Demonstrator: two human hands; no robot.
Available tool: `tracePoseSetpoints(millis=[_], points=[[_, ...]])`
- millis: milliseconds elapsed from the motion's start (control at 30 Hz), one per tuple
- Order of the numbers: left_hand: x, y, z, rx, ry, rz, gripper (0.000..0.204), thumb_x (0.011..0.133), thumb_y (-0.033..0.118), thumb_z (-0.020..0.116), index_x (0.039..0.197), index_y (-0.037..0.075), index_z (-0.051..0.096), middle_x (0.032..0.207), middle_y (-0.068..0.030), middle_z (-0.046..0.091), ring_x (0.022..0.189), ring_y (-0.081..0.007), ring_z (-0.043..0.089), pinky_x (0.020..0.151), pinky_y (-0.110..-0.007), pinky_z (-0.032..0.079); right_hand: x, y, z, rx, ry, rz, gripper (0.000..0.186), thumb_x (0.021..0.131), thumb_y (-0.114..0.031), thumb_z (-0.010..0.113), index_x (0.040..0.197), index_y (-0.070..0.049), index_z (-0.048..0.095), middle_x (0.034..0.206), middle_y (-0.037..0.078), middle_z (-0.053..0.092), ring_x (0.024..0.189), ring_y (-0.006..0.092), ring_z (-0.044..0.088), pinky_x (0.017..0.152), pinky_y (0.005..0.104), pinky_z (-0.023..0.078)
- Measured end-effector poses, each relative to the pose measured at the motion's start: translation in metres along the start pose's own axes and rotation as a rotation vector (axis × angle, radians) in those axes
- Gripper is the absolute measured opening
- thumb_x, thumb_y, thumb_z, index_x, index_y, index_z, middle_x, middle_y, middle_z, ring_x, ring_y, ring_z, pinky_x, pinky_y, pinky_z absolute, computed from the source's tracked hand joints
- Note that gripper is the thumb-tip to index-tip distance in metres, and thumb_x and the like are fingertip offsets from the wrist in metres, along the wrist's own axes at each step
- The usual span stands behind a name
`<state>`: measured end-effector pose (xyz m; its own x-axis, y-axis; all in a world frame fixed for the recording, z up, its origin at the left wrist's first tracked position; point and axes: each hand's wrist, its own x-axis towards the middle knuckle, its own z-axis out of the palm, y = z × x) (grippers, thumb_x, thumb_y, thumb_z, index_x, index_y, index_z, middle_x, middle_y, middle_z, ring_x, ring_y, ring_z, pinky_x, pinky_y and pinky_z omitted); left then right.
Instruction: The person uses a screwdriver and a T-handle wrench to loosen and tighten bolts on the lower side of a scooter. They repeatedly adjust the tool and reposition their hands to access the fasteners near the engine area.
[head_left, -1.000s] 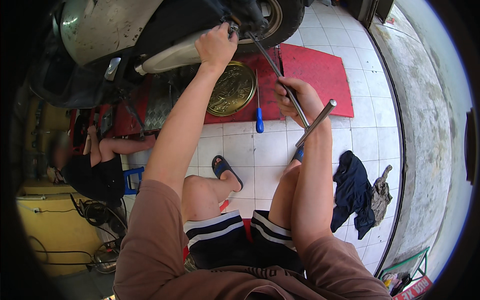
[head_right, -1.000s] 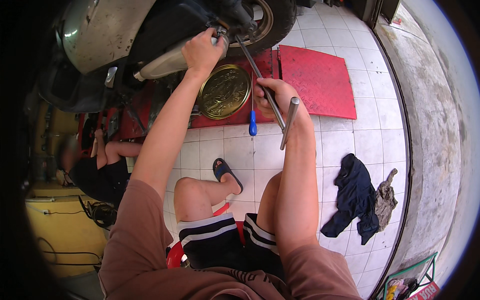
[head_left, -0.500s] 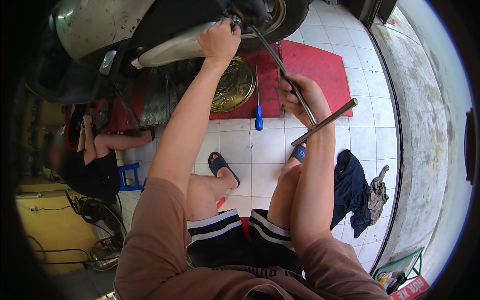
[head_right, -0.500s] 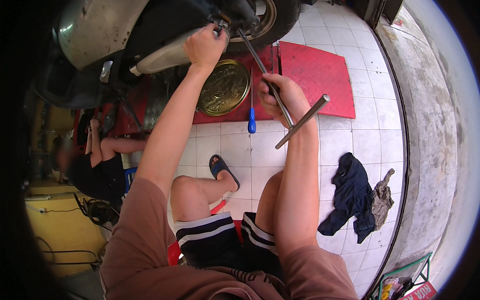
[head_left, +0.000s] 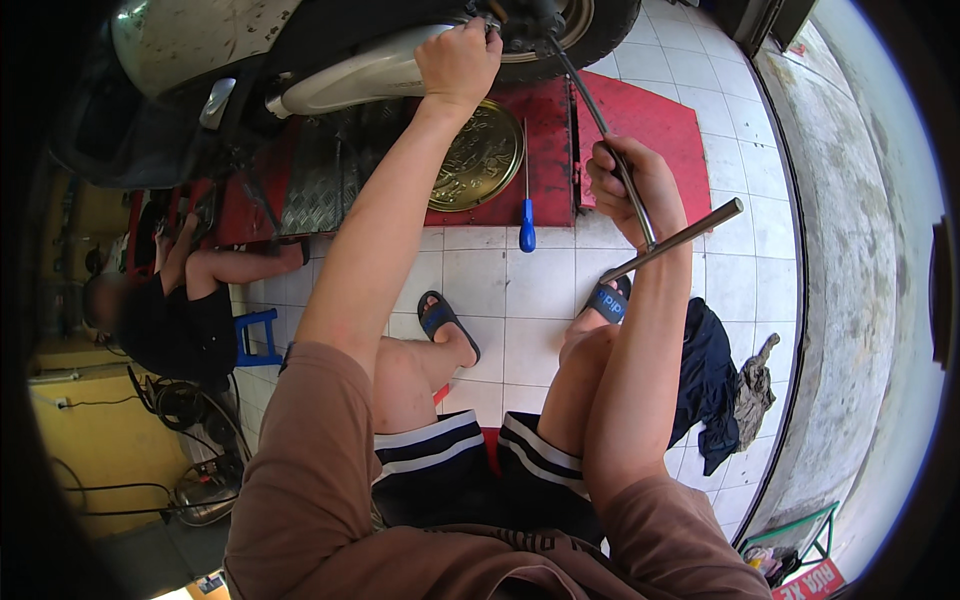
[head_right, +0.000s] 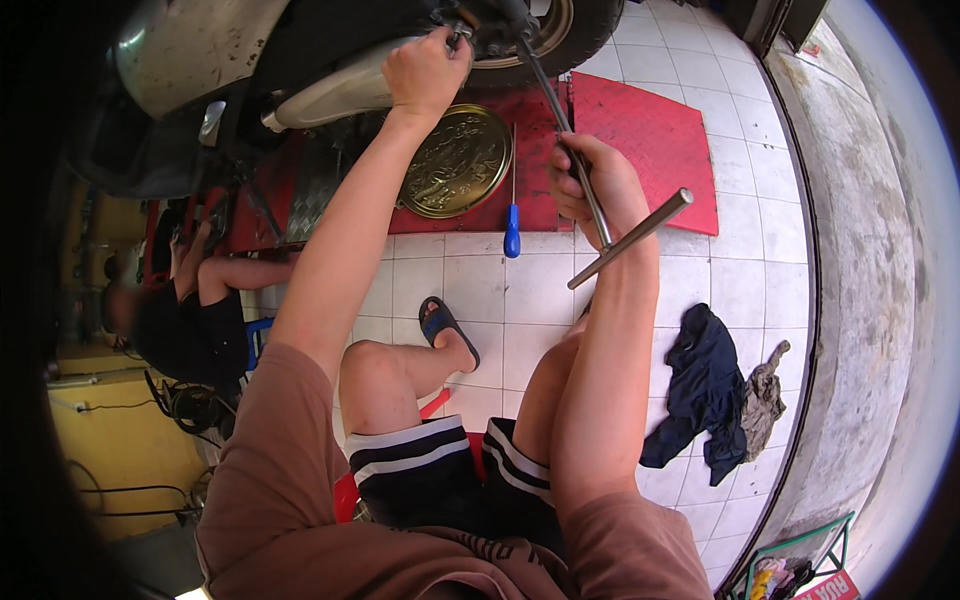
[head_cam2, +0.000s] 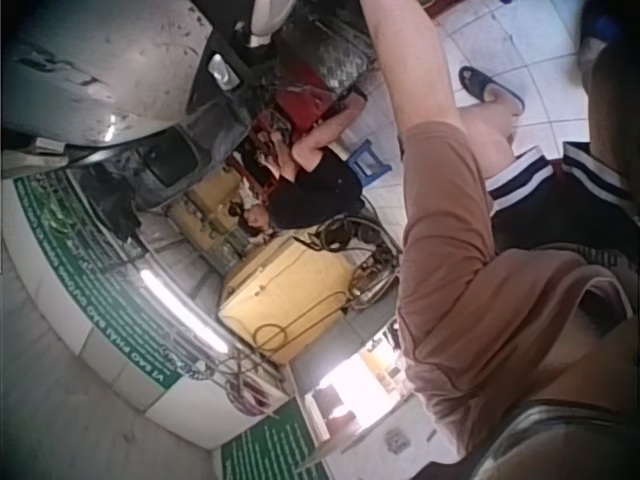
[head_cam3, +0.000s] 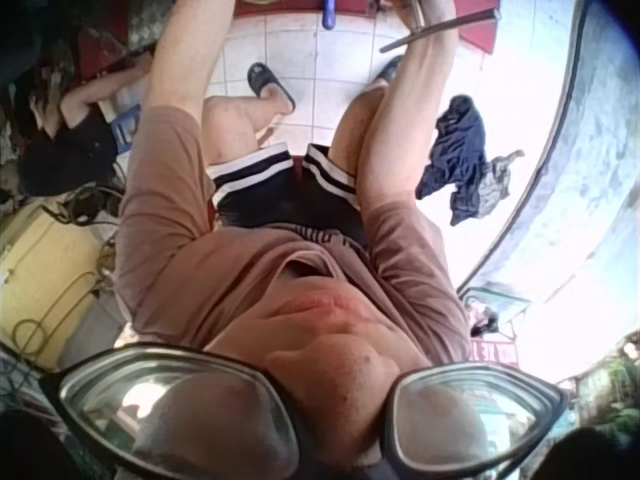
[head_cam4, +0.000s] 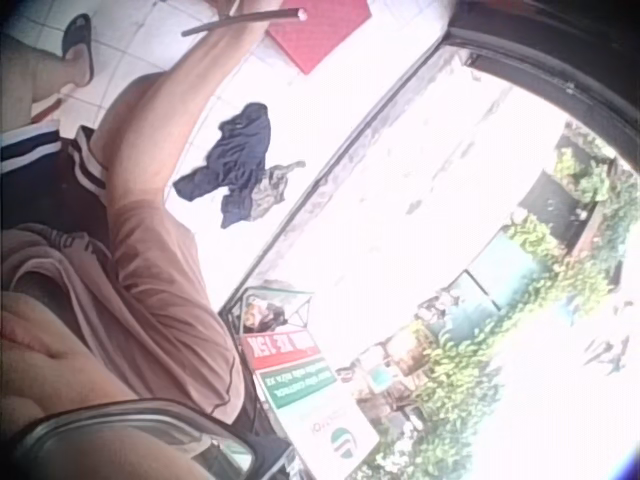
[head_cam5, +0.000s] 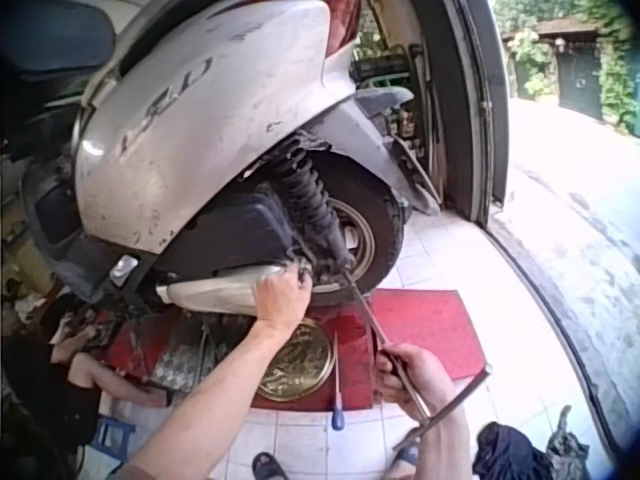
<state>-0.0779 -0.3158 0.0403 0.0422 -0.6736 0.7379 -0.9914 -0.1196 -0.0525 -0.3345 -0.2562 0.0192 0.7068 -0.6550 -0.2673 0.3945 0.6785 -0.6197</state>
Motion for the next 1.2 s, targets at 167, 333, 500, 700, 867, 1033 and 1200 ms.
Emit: tracePoseSetpoints(millis=[167,333,500,700,867,1033,1200], points=[[0.0,-0.002,-0.006,-0.023,-0.009,0.016,0.025,0.078,0.036,0.069,0.081,0.011,0.071,0.071,-0.0087,0.069,0.066,-0.0314,0.067,0.06,-0.043,0.052,0.0,-0.001,-0.003,-0.01,-0.023,0.01,0.032,0.098,-0.026,0.041,0.071,-0.012,0.046,0.051,-0.003,0.038,0.041,0.0071,0.025,0.04,0.0254,0.017],[0.001,-0.003,-0.008,-0.034,-0.016,0.024,0.024,0.076,0.034,0.07,0.084,0.012,0.071,0.078,-0.008,0.071,0.07,-0.0314,0.068,0.063,-0.042,0.053,-0.001,0.001,-0.001,-0.031,-0.016,0.006,0.032,0.098,-0.026,0.041,0.071,-0.012,0.046,0.051,-0.003,0.038,0.041,0.007,0.025,0.04,0.0252,0.017],[0.004,-0.003,-0.009,-0.056,-0.019,0.034,0.023,0.077,0.033,0.07,0.086,0.012,0.071,0.079,-0.0083,0.071,0.071,-0.0318,0.068,0.064,-0.042,0.054,0.0,0.001,-0.001,-0.02,-0.021,0.01,0.031,0.098,-0.027,0.042,0.071,-0.011,0.046,0.051,-0.003,0.038,0.041,0.0067,0.025,0.04,0.025,0.018],[0.005,-0.002,-0.011,-0.048,-0.033,0.037,0.024,0.078,0.032,0.069,0.086,0.01,0.071,0.076,-0.0097,0.07,0.069,-0.0329,0.067,0.063,-0.043,0.054,0.0,0.001,-0.002,-0.017,-0.027,0.004,0.031,0.098,-0.027,0.041,0.071,-0.011,0.046,0.052,-0.003,0.038,0.041,0.0065,0.024,0.04,0.0247,0.018],[0.005,-0.003,-0.012,-0.042,-0.021,0.064,0.024,0.078,0.032,0.068,0.084,0.009,0.07,0.074,-0.0111,0.07,0.068,-0.0338,0.067,0.063,-0.043,0.054,-0.001,0.001,-0.002,-0.006,-0.036,0.01,0.032,0.098,-0.027,0.041,0.071,-0.011,0.046,0.052,-0.003,0.038,0.041,0.0064,0.024,0.039,0.0247,0.017],[0.006,-0.001,-0.013,-0.06,-0.053,0.041,0.023,0.077,0.031,0.068,0.084,0.009,0.07,0.077,-0.0109,0.07,0.07,-0.0335,0.067,0.064,-0.044,0.053,-0.002,0.001,-0.002,-0.017,-0.035,0.002,0.031,0.098,-0.027,0.041,0.072,-0.011,0.046,0.052,-0.003,0.038,0.041,0.0064,0.024,0.039,0.0246,0.017],[0.005,-0.005,-0.016,-0.034,-0.077,0.077,0.023,0.077,0.031,0.067,0.084,0.009,0.07,0.078,-0.0095,0.07,0.072,-0.0323,0.068,0.064,-0.043,0.053,-0.001,0.001,0.0,-0.019,-0.046,0.006,0.031,0.098,-0.026,0.04,0.072,-0.012,0.046,0.052,-0.003,0.038,0.041,0.0065,0.024,0.039,0.0251,0.017]])
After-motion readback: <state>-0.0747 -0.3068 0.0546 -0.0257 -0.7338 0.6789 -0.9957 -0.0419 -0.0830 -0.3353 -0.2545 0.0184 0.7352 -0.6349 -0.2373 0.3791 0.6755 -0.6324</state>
